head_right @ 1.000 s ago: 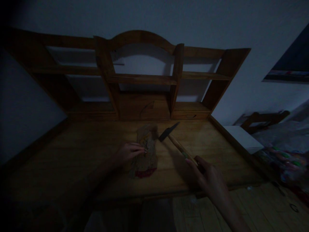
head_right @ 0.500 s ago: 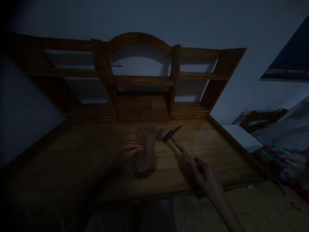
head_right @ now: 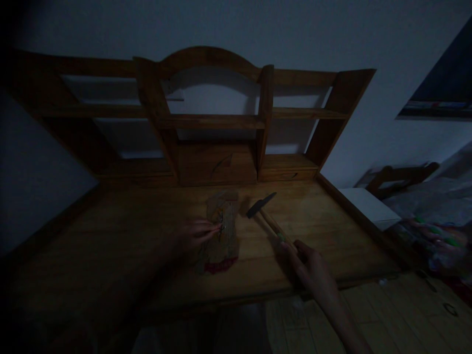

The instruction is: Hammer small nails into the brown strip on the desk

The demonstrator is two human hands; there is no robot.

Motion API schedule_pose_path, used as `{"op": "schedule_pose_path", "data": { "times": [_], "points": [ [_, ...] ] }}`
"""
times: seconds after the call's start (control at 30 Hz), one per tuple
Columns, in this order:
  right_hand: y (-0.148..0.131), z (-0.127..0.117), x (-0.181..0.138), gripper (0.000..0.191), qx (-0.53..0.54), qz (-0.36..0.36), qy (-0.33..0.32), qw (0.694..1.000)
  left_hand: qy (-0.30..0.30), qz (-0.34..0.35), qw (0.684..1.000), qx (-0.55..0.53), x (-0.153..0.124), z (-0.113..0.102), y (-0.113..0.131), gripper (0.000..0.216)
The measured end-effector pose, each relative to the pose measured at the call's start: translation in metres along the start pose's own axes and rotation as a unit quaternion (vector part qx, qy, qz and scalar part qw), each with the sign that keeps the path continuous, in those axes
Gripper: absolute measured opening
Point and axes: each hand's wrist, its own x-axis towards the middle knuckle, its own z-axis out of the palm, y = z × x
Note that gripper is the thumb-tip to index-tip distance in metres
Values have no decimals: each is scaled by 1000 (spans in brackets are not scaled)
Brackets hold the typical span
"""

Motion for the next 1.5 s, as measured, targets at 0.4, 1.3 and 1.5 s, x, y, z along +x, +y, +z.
{"op": "schedule_pose_path", "data": {
  "times": [0.4, 1.3, 1.5],
  "points": [
    [-3, 0, 2, 43, 11, 4, -21, 1000, -17, -23, 999, -32, 3, 4, 7, 22],
    [4, 1, 4, 42, 11, 0, -28, 1000, 11, -70, 991, -110, 5, 12, 2, 16],
    [5, 1, 5, 41, 11, 9, -36, 999, 20, -80, 991, -108, 4, 13, 0, 16]
  ]
}}
